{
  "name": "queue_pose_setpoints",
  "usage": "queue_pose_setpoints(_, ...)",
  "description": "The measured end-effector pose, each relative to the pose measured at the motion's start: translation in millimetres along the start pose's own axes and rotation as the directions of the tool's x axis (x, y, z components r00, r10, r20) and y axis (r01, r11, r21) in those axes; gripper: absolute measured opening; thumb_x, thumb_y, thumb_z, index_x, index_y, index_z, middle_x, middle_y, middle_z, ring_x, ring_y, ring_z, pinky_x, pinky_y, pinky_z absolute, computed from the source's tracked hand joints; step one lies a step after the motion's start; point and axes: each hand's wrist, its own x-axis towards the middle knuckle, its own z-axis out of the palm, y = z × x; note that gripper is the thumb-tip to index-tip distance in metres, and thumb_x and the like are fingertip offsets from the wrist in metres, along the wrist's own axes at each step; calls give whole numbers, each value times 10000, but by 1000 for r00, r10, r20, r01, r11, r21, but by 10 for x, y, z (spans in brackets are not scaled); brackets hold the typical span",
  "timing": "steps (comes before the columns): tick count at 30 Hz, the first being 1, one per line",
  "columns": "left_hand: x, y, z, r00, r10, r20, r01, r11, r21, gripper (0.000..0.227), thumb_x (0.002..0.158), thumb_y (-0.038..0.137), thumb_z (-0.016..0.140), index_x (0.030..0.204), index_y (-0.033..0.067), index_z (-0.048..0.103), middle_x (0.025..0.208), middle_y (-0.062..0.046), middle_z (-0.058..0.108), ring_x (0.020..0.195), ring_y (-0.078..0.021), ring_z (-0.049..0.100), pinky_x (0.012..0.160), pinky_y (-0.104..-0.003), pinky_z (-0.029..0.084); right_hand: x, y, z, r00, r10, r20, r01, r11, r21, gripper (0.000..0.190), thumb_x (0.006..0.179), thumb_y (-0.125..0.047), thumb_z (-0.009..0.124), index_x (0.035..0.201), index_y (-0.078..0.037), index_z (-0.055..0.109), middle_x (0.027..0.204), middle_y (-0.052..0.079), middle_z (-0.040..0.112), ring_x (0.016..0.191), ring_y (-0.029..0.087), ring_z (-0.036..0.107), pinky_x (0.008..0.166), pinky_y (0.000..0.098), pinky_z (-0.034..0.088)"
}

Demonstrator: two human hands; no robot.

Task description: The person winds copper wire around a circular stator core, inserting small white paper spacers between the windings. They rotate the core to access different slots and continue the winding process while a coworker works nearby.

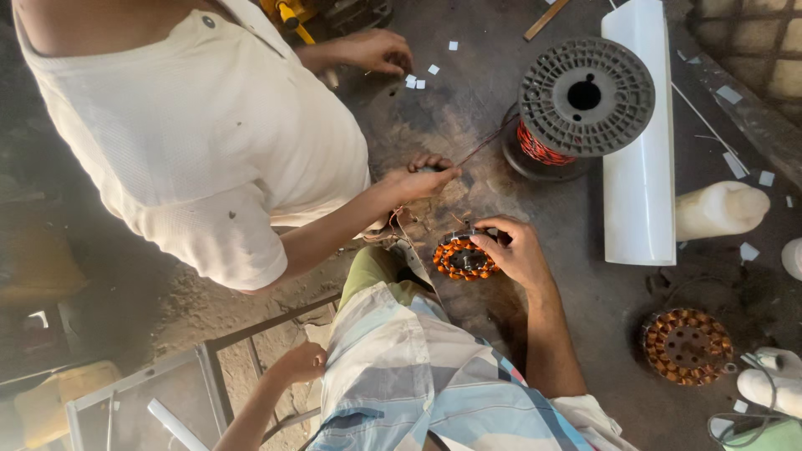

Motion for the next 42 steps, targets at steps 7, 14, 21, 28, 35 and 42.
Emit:
queue_pose_setpoints(7, -61, 1521, -1285, 660, 438, -610, -372, 896, 241, 305, 833, 180, 714, 1127, 99, 718, 1099, -98, 693, 1101, -301, 659, 1003, -491, 473, -38, -54, -27, 993, -114, -30, 114, 993, -9, 272, 851, -213, 817, 1049, -32, 775, 919, 55, 760, 727, 100, 621, 638, 254, 468)
queue_pose_setpoints(14, 5, 3202, -1831, 152, 657, -738, -799, 522, 300, 665, 821, 315, 829, 1367, 19, 589, 1465, -177, 532, 1328, -393, 531, 1097, -517, 419, 102, 213, -159, 993, -120, -4, 120, 992, 36, 285, 865, -223, 812, 1051, -13, 763, 958, 66, 777, 809, 103, 683, 705, 238, 518)
queue_pose_setpoints(21, 240, 3386, -1815, 144, 651, -746, -891, 412, 188, 395, 955, 229, 726, 1315, 77, 663, 1391, -119, 663, 1313, -316, 613, 1139, -461, 457, 941, 417, -164, 985, 147, 89, -172, 804, 569, 441, 1059, -410, 519, 1244, -37, 662, 951, 59, 751, 699, 99, 626, 605, 268, 493)
queue_pose_setpoints(28, 393, 3320, -1657, 86, 600, -795, -836, 477, 270, 388, 952, 238, 731, 1302, 84, 670, 1367, -123, 675, 1309, -324, 600, 1121, -500, 428, 1567, 441, 315, 940, 179, 291, -304, 825, 477, 672, 1077, -599, 318, 1262, -44, 647, 834, 22, 650, 587, 110, 535, 481, 259, 411)
queue_pose_setpoints(35, 479, 3443, -1607, 24, 603, -798, -778, 512, 364, 512, 949, 352, 705, 1403, 139, 601, 1402, -99, 639, 1392, -288, 544, 1186, -528, 371, 1819, 535, 466, 868, 284, 407, -461, 765, 450, 513, 1048, -534, 390, 1112, -131, 702, 930, -95, 731, 623, 39, 517, 481, 203, 366)
queue_pose_setpoints(42, 675, 3505, -1571, 88, 614, -784, -727, 578, 371, 538, 935, 383, 678, 1427, 178, 606, 1384, -88, 630, 1392, -271, 523, 1193, -517, 357, 2007, 1074, 392, 865, 157, 477, -486, 498, 718, 348, 1129, -449, 581, 922, -176, 641, 792, -74, 630, 685, 59, 578, 617, 228, 513)
